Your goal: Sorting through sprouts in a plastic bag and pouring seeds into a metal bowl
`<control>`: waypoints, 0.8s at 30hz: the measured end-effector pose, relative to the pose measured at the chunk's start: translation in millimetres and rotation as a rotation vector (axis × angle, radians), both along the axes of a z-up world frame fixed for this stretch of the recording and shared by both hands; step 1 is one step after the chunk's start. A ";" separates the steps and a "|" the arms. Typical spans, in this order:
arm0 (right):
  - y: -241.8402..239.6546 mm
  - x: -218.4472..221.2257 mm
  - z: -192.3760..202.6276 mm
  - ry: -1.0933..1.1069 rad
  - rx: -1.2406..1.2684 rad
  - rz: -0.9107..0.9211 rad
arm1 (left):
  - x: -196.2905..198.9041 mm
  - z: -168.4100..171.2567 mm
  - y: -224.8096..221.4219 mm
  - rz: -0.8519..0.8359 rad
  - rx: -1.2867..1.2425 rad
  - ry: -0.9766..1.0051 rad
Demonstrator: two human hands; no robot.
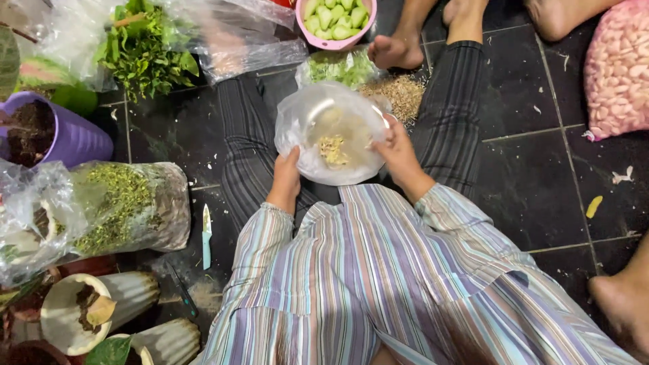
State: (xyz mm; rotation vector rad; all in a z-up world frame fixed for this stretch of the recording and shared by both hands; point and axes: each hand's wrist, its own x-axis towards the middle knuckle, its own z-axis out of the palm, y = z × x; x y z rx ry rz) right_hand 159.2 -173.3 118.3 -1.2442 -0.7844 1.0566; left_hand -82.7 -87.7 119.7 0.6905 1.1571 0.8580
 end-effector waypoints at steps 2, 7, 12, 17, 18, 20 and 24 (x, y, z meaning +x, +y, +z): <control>0.5 8.4 0.1 0.010 -0.005 -0.018 | -1.3 7.8 -3.8 -0.011 -0.020 0.003; 7.5 30.6 -9.2 -0.026 -0.003 -0.020 | -6.8 10.9 -6.0 -0.039 -0.032 0.027; -7.9 13.7 11.9 0.012 -0.063 -0.014 | -21.9 4.3 -18.9 -0.128 -0.049 0.066; -0.7 3.2 -10.7 0.101 -0.359 0.083 | -26.0 -35.8 -24.5 -0.254 -0.018 0.006; -2.4 -3.7 13.6 0.214 -0.426 0.044 | -23.1 -40.1 -21.6 -0.289 0.002 0.003; -1.5 15.9 -2.7 0.314 -0.409 -0.019 | -20.7 -41.5 -16.2 -0.324 0.035 -0.002; -9.2 63.4 -13.3 0.553 -0.336 -0.201 | -8.5 -10.7 -24.5 -0.276 0.129 -0.054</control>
